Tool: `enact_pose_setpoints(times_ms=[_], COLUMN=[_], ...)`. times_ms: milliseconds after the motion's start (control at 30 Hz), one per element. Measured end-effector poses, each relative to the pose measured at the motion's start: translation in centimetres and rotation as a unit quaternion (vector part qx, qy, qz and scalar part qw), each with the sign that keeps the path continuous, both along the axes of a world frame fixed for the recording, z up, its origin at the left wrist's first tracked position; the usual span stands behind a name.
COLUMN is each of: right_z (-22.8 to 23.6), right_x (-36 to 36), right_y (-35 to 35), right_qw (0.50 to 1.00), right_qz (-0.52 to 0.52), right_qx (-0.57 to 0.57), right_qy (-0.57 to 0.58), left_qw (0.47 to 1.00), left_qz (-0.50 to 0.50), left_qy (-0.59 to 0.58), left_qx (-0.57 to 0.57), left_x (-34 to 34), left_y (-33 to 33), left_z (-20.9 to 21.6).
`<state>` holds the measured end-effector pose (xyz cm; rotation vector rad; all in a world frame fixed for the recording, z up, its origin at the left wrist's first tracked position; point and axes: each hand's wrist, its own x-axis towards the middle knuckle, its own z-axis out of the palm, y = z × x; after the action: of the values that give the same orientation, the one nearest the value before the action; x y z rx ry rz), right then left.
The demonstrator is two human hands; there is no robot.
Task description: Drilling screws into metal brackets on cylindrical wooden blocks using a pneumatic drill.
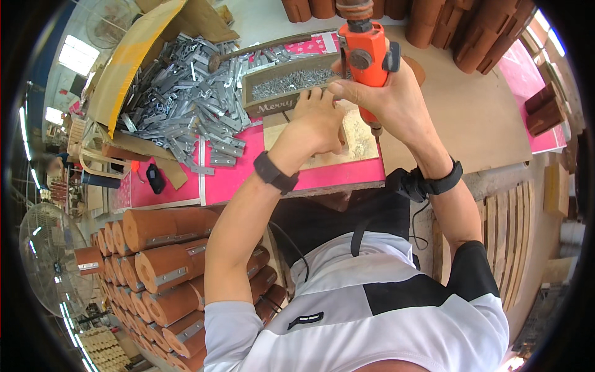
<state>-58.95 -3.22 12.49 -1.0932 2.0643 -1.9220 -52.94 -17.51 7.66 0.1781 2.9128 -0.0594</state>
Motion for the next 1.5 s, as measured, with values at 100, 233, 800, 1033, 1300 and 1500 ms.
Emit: enact_pose_setpoints(times_ms=[100,233,800,1033,1300,1500], right_z=[0.0,0.0,-0.4,-0.6,-0.9,-0.8], right_x=[0.2,0.4,1.1,1.1,0.9,1.5], right_y=[0.7,1.3,-1.3,-1.2,-0.6,-0.8], right_qw=[0.999,0.999,0.998,0.998,0.998,0.998], right_qz=[-0.002,0.002,0.025,0.01,0.011,0.018], right_qx=[0.043,0.012,0.001,-0.004,-0.01,-0.022], right_qy=[-0.005,-0.043,-0.053,-0.058,-0.057,-0.06], left_qw=[0.998,0.966,0.889,0.885,0.885,0.895], left_qz=[0.013,0.047,0.145,0.12,0.325,0.371], left_qy=[-0.053,0.072,0.135,0.159,0.297,0.235], left_qx=[-0.032,0.243,0.414,0.421,0.153,0.083], left_x=[-1.4,1.4,6.2,6.2,9.6,9.9], left_y=[0.1,-3.2,-4.7,-4.9,-15.1,-16.0], left_z=[-0.5,0.1,-3.7,-3.9,-6.1,-6.6])
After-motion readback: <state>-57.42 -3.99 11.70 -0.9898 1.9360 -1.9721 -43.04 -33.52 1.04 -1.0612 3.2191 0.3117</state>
